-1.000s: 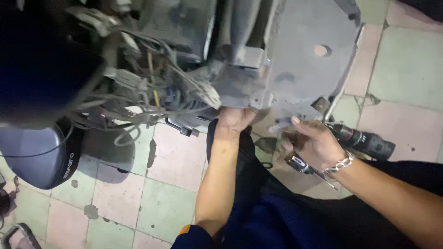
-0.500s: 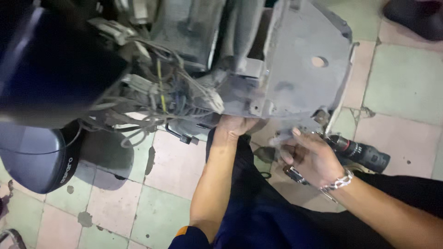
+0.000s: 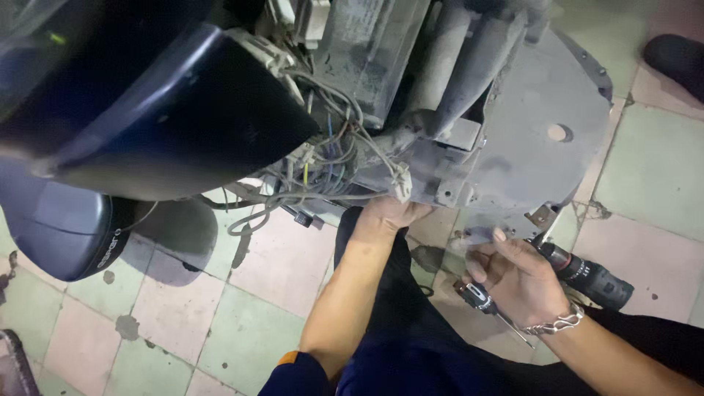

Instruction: The person uses a power drill to remove screws from the rear undercarriage of a scooter. They then use a ratchet wrench to loosen and remove bolts from a metal plate, detaching the plate from the frame.

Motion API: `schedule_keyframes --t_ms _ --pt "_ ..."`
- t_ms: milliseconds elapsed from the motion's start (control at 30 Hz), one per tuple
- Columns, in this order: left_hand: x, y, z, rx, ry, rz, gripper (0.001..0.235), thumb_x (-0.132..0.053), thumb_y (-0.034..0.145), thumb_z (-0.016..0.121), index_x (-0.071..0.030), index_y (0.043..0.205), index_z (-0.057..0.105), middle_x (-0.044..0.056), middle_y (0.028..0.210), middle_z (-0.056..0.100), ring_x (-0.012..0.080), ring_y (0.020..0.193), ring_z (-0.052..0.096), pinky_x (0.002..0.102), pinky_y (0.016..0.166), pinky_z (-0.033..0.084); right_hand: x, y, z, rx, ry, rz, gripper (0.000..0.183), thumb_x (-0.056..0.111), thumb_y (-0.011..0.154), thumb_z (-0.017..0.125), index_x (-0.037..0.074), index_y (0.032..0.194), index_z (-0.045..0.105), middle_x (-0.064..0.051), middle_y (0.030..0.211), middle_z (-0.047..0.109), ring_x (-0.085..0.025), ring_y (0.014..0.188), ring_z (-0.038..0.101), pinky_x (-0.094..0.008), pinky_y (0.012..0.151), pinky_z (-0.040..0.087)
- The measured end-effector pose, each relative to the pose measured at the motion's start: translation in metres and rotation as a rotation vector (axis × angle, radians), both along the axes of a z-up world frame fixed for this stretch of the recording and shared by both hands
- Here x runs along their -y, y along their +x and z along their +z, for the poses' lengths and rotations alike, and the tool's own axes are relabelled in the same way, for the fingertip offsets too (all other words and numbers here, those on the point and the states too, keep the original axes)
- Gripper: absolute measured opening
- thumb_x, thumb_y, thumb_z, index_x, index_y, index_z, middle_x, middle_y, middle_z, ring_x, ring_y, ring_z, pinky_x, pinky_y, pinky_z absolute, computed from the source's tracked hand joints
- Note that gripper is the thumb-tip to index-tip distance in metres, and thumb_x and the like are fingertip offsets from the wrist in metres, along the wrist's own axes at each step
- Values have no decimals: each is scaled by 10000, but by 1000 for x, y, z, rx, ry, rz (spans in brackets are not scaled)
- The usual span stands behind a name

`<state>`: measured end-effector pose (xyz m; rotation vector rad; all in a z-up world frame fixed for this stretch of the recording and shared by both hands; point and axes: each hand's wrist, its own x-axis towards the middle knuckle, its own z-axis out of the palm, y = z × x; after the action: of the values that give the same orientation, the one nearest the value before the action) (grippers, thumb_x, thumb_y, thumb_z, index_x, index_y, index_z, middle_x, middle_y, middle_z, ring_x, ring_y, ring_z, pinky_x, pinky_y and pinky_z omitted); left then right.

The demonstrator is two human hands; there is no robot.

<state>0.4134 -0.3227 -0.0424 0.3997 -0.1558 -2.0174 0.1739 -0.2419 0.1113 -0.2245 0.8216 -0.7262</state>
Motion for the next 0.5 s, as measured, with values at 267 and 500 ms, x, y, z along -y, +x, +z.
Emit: schedule_keyframes --t_ms 267,500 --pt "2 6 -6 -262 242 -140 469 -326 1027 589 -54 1405 535 129 1352 624 288 1152 646 438 972 573 -2 3 13 -33 14 -72 365 348 962 610 -8 929 683 -135 895 680 -219 690 495 -440 728 468" --pt "-4 -13 -13 193 -120 54 361 -225 1065 647 -67 1374 550 91 1345 632 210 1191 652 378 979 587 -5 3 20 -1 28 -106 295 316 978 623 22 947 635 -195 1035 751 -206 644 469 -450 715 475"
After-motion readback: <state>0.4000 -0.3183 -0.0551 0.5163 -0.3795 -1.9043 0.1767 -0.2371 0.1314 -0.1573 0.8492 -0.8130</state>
